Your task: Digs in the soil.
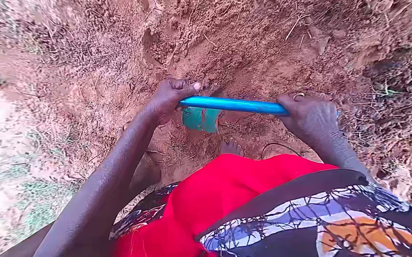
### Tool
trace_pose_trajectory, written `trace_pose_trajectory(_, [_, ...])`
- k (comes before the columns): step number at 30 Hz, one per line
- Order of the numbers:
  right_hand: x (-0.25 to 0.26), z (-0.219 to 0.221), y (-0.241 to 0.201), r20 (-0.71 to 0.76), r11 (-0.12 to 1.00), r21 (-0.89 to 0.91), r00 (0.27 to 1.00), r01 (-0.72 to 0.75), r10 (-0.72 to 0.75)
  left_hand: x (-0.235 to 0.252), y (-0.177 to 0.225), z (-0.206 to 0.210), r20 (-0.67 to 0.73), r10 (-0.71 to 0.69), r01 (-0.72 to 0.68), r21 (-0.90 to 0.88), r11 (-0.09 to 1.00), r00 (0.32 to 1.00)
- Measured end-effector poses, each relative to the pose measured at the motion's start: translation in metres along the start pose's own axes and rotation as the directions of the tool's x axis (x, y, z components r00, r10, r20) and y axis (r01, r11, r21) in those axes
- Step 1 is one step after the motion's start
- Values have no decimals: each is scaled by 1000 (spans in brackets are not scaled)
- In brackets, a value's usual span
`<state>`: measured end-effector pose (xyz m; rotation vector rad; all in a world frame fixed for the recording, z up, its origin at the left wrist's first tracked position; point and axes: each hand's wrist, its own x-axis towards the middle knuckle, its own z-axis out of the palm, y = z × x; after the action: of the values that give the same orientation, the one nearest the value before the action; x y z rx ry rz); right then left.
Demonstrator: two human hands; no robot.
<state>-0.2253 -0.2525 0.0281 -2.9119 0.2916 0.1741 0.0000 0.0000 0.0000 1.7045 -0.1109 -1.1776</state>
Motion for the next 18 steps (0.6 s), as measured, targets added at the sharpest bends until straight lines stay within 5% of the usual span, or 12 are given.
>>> trace_pose_trajectory(4, [0,45,7,147,994,109,989,-22,5,-5,-31,2,72,-89,88,19,996,993])
trace_pose_trajectory(7, [-8,53,28,132,993,117,991,-32,16,-5,-41,26,31,30,-29,-36,999,999])
trace_pose_trajectory(18, [3,-19,94,-29,990,-126,998,58,-62,-4,-20,102,-149,360,-375,-95,922,921])
